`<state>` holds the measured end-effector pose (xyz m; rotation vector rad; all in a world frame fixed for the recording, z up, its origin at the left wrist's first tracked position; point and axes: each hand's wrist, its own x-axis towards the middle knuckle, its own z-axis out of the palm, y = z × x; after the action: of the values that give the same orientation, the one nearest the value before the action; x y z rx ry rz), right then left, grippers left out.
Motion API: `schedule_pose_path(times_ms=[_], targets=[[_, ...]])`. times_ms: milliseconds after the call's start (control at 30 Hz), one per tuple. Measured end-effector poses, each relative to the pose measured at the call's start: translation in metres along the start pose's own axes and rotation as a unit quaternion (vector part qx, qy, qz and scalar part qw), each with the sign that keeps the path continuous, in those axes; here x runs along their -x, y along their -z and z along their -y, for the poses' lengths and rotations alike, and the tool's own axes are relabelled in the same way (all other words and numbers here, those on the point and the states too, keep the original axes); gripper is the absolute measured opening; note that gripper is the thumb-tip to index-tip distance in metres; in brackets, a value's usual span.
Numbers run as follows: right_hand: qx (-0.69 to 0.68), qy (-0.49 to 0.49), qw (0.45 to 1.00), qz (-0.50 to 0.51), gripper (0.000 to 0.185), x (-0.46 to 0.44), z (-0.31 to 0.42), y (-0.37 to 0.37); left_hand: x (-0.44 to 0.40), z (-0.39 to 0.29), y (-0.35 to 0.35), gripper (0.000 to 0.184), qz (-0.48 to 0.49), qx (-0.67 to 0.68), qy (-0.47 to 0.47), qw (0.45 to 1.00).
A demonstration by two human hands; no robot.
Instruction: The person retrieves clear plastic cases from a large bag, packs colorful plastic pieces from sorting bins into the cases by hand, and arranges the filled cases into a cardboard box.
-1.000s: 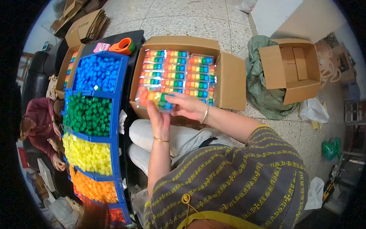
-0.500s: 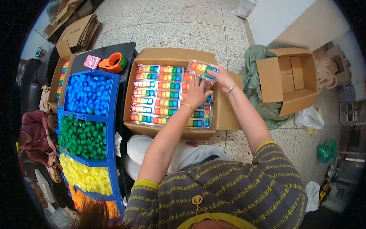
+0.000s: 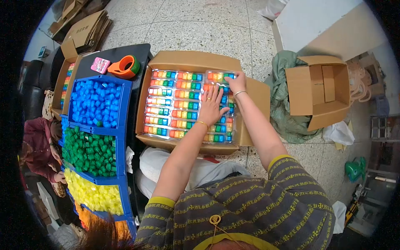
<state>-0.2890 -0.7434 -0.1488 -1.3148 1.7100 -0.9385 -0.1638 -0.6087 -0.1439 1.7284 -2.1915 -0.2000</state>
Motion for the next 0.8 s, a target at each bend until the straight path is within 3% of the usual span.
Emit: schedule_pose_path(times_ms=[33, 167, 333, 400, 433, 500, 533, 600, 800], targets=[[0.014, 0.024, 0.997, -0.069, 0.059, 0.000, -0.001, -0.005, -0.001, 0.001, 0.000, 0.084, -0.006, -0.007, -0.004, 1.000], [0.049, 0.051, 0.987, -0.142, 0.063, 0.011, -0.004, -0.022, 0.001, 0.001, 0.001, 0.082, 0.002, 0.002, -0.003, 1.000], [0.067, 0.034, 0.985, -0.154, 0.062, 0.021, 0.004, -0.023, 0.000, 0.001, 0.003, 0.079, -0.003, 0.017, -0.004, 1.000], [0.098, 0.159, 0.964, -0.190, 0.046, 0.035, 0.018, -0.014, 0.000, 0.002, 0.005, 0.079, -0.001, 0.016, -0.004, 1.000], [0.099, 0.156, 0.964, -0.192, 0.046, 0.042, 0.024, -0.006, 0.001, 0.001, 0.004, 0.079, 0.002, 0.015, -0.003, 1.000], [0.254, 0.307, 0.912, -0.096, 0.028, 0.051, 0.035, 0.010, 0.000, 0.001, 0.003, 0.078, 0.003, 0.014, -0.001, 1.000], [0.254, 0.307, 0.912, -0.096, 0.028, 0.053, 0.035, 0.013, 0.000, 0.000, 0.002, 0.078, 0.004, 0.011, 0.004, 1.000], [0.302, 0.339, 0.891, 0.014, 0.010, 0.055, 0.035, 0.015, 0.000, 0.002, 0.002, 0.078, 0.008, 0.007, 0.003, 1.000], [0.328, 0.364, 0.871, 0.029, 0.010, 0.036, 0.014, 0.002, -0.001, 0.003, 0.003, 0.078, 0.019, 0.001, 0.001, 1.000]])
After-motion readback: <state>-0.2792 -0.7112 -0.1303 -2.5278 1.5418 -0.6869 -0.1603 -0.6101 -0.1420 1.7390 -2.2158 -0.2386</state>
